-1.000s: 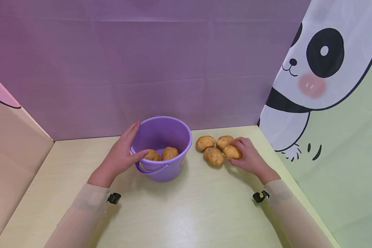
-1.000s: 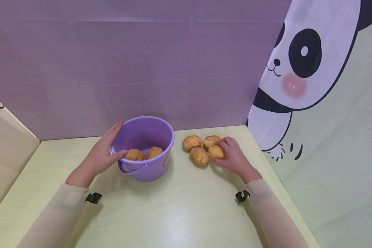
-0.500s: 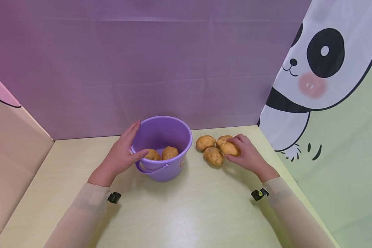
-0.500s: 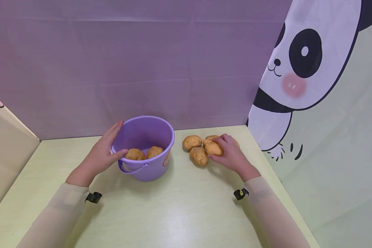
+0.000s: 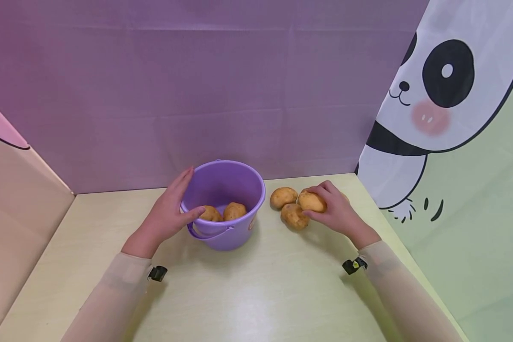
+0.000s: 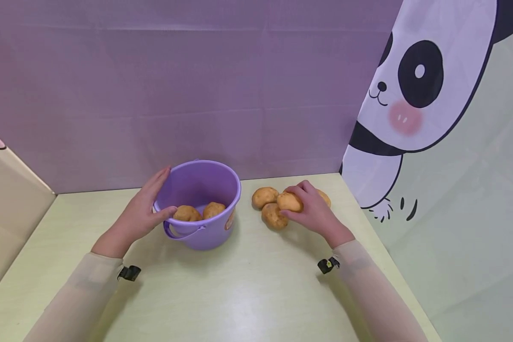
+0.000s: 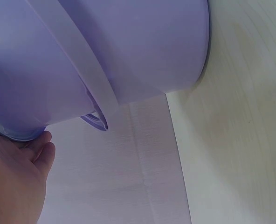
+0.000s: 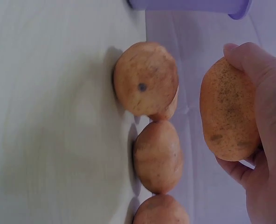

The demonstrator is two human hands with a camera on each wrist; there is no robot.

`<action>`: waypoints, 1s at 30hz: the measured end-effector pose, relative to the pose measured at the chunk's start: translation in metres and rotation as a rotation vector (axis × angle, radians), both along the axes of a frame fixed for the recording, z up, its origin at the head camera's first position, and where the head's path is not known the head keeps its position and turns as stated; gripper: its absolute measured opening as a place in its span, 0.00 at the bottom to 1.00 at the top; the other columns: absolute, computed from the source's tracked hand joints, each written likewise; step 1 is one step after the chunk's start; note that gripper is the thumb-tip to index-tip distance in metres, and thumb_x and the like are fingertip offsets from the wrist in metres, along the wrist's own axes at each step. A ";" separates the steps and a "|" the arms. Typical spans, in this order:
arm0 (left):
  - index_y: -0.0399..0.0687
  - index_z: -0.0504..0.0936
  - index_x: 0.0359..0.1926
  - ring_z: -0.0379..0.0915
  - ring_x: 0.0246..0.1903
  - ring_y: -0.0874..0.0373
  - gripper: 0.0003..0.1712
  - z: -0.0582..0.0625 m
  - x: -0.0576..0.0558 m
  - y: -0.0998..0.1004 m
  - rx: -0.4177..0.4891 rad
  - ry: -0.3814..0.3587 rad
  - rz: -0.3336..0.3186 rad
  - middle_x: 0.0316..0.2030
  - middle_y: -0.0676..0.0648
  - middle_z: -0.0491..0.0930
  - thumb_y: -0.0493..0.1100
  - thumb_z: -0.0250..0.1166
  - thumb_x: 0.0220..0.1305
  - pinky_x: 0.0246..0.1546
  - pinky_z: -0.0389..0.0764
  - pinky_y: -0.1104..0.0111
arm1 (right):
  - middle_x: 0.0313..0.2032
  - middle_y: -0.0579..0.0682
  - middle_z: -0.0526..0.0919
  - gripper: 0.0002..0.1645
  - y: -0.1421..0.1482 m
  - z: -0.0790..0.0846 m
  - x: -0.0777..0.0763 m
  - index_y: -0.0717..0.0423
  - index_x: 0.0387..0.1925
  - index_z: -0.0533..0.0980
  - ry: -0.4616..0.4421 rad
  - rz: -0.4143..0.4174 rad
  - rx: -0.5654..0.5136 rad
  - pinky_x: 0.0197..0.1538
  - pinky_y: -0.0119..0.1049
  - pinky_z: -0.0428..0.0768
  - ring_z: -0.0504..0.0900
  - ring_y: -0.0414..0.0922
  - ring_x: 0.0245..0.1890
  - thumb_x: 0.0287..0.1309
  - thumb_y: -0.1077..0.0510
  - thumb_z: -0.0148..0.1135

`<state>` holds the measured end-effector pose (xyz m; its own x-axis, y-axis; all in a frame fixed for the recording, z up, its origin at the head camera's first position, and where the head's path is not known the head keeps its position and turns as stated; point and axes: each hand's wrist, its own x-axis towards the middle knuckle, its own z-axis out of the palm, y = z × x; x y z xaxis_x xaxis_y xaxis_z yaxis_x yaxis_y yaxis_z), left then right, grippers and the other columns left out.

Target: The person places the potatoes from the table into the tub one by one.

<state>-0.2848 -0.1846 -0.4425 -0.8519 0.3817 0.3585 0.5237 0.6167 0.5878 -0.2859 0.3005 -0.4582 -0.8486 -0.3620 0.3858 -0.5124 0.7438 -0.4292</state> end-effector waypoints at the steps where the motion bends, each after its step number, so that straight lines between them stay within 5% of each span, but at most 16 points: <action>1: 0.43 0.49 0.90 0.46 0.86 0.34 0.59 0.000 0.000 0.000 0.000 0.001 0.000 0.89 0.39 0.48 0.55 0.73 0.72 0.79 0.57 0.30 | 0.52 0.50 0.76 0.32 -0.001 0.001 0.000 0.50 0.63 0.84 -0.007 0.001 -0.011 0.47 0.47 0.82 0.80 0.50 0.46 0.61 0.48 0.85; 14: 0.43 0.49 0.90 0.46 0.86 0.34 0.59 -0.002 0.000 0.000 0.001 0.006 0.005 0.89 0.40 0.48 0.53 0.73 0.71 0.79 0.57 0.30 | 0.53 0.51 0.75 0.33 -0.018 0.010 -0.007 0.55 0.63 0.83 -0.045 0.050 -0.132 0.47 0.44 0.84 0.78 0.49 0.49 0.60 0.51 0.86; 30: 0.42 0.50 0.90 0.47 0.85 0.33 0.59 -0.003 -0.001 0.000 0.001 0.019 0.004 0.88 0.39 0.49 0.53 0.73 0.71 0.80 0.58 0.31 | 0.55 0.51 0.75 0.34 -0.036 0.031 -0.011 0.54 0.65 0.82 -0.068 0.085 -0.137 0.48 0.44 0.84 0.78 0.49 0.50 0.60 0.50 0.85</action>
<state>-0.2859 -0.1850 -0.4457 -0.8463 0.3777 0.3756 0.5325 0.6180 0.5784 -0.2974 0.2643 -0.4269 -0.8428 -0.3815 0.3797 -0.5376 0.6308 -0.5595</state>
